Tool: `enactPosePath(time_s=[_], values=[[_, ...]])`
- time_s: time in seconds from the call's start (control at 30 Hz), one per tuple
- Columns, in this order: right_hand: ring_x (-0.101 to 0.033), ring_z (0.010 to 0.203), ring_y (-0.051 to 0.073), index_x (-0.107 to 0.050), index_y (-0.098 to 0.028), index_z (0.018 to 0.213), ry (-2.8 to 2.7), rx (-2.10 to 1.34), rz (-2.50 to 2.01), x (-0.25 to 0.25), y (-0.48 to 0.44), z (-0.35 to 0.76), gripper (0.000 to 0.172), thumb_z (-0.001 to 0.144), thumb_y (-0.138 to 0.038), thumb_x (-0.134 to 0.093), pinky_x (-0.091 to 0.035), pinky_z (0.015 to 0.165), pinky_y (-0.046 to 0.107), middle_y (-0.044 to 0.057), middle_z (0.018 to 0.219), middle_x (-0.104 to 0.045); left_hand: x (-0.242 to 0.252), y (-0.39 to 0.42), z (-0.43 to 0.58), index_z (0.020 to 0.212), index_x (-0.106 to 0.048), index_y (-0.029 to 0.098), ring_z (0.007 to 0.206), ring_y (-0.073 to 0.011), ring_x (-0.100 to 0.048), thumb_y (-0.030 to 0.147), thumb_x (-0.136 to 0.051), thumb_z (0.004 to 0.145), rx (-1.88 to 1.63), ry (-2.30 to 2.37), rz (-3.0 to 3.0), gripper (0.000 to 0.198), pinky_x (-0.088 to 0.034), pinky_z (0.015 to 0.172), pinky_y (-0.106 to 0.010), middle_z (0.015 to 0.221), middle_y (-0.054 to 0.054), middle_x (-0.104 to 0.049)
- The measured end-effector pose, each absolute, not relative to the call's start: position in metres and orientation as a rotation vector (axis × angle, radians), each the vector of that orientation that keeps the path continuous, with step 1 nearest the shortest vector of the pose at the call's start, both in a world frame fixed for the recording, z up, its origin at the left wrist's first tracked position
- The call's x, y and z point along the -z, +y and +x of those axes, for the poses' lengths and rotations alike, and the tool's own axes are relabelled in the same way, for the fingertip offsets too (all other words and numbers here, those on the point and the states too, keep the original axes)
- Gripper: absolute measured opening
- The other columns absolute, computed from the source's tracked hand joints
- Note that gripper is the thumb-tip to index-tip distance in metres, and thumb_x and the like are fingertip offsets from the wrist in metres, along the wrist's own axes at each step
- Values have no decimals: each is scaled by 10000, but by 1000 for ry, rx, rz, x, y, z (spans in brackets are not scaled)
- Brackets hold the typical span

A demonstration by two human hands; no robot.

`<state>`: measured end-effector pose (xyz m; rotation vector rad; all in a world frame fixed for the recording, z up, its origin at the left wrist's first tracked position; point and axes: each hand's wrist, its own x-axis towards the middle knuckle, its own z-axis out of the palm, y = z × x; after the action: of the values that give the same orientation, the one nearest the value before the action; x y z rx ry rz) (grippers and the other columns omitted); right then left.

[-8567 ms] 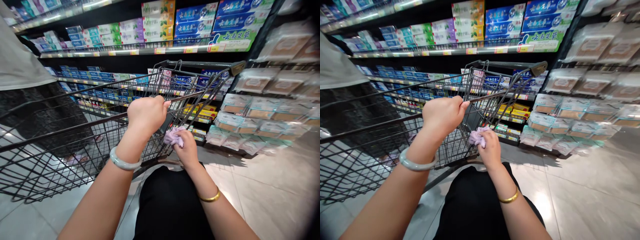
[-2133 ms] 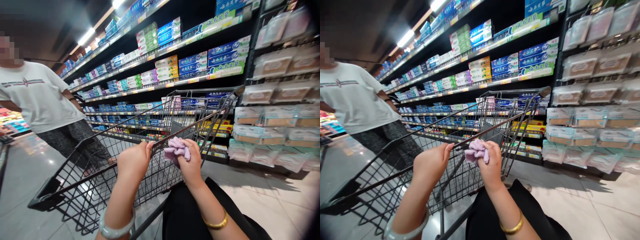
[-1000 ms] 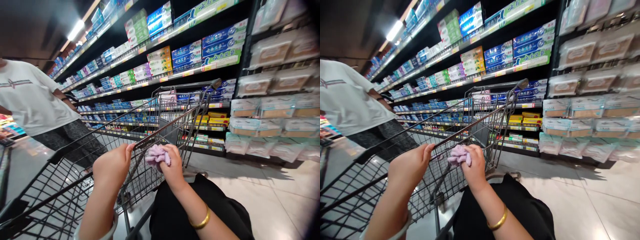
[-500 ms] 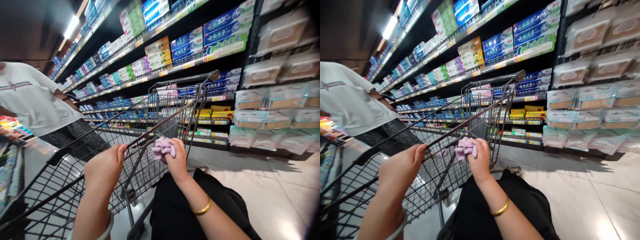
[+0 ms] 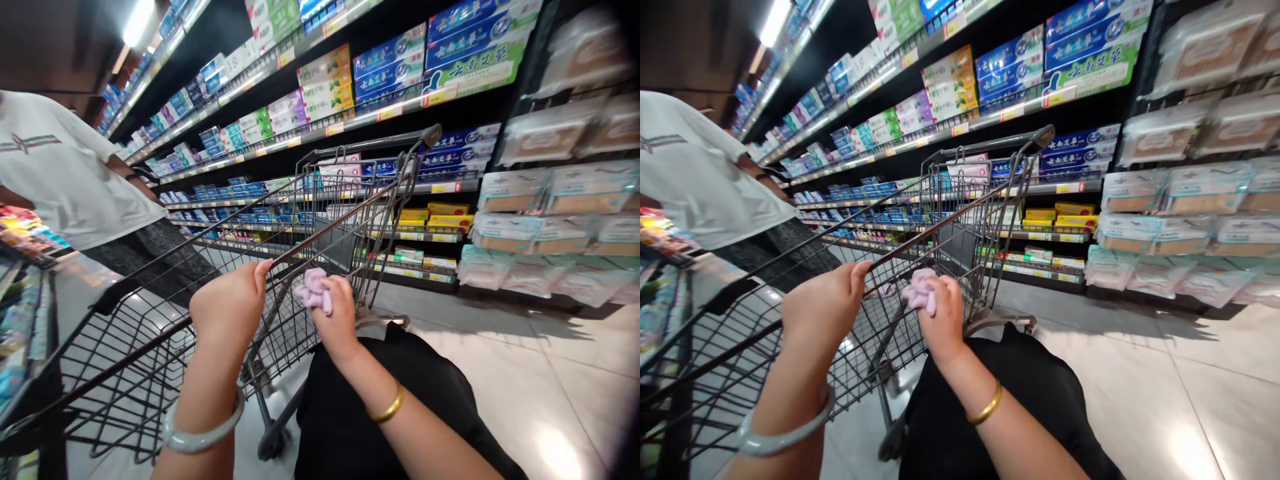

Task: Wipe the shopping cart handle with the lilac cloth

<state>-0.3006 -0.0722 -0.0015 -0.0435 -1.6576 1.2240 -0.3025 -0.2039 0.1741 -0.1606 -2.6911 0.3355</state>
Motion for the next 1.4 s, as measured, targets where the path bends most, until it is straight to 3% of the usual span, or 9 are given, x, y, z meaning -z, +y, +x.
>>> enactPosePath(time_s=[0.1, 0.27, 0.47, 0.7, 0.83, 1.0, 1.13, 1.27, 1.4], values=[[-583, 1136, 240, -625, -254, 1169, -1705, -1191, 42, 5, -69, -300, 502, 705, -67, -584, -522, 983, 411, 80, 1200, -562, -171, -195, -303, 965, -669, 227, 772, -301, -711, 535, -145, 1046, -338, -2656, -211, 613, -207, 539, -329, 827, -95, -744], [-599, 1078, 235, -623, -251, 1109, -1642, -1209, -131, 6, -49, -305, 393, 752, -94, -571, -523, 959, 417, 64, 1128, -593, -173, -189, -306, 942, -664, 229, 781, -307, -720, 540, -158, 1047, -326, -2676, -219, 604, -200, 533, -325, 818, -89, -744], [-579, 1124, 236, -598, -266, 1181, -1716, -1136, 7, 10, -60, -307, 500, 724, -65, -583, -527, 960, 407, 74, 1203, -563, -174, -184, -308, 959, -659, 232, 761, -292, -715, 520, -159, 1052, -352, -2676, -199, 584, -219, 535, -323, 805, -87, -741], [-581, 1108, 241, -591, -251, 1120, -1664, -1133, -109, 7, -52, -305, 403, 749, -94, -581, -521, 963, 420, 75, 1156, -572, -171, -174, -308, 965, -667, 218, 738, -293, -705, 517, -127, 1049, -321, -2644, -257, 623, -240, 546, -316, 804, -112, -741], [-573, 1108, 241, -607, -247, 1112, -1735, -1141, -32, 8, -45, -300, 416, 727, -94, -591, -511, 966, 415, 74, 1168, -568, -167, -172, -306, 1096, -645, 210, 734, -284, -703, 515, -170, 1054, -265, -2586, -288, 566, -260, 559, -308, 791, -111, -738], [-575, 1049, 249, -582, -235, 1048, -1657, -1224, -309, 12, -30, -299, 339, 727, -126, -576, -501, 962, 448, 68, 1096, -571, -170, -184, -301, 1258, -620, 203, 968, -258, -704, 385, -324, 1059, -55, -2517, -550, 400, -419, 737, -327, 1056, -98, -763], [-564, 1114, 243, -590, -245, 1089, -1762, -1180, 54, 10, -53, -287, 412, 706, -95, -593, -506, 977, 411, 68, 1133, -587, -176, -200, -297, 1193, -695, 217, 1056, -267, -678, 384, -378, 1046, -134, -2468, -685, 387, -438, 870, -354, 1156, -84, -747], [-570, 1098, 250, -602, -239, 1076, -1793, -1142, 14, 15, -49, -287, 390, 711, -102, -597, -509, 978, 428, 74, 1129, -591, -183, -209, -293, 1219, -663, 242, 977, -280, -703, 487, -372, 1038, -222, -2638, -504, 421, -424, 745, -350, 1068, -77, -763], [-584, 1013, 242, -585, -233, 1027, -1719, -1178, -200, 20, -46, -290, 325, 720, -127, -593, -524, 911, 417, 65, 1057, -581, -185, -206, -289, 1005, -660, 249, 798, -281, -699, 529, -262, 1043, -369, -2804, -283, 488, -290, 579, -329, 856, -81, -748]])
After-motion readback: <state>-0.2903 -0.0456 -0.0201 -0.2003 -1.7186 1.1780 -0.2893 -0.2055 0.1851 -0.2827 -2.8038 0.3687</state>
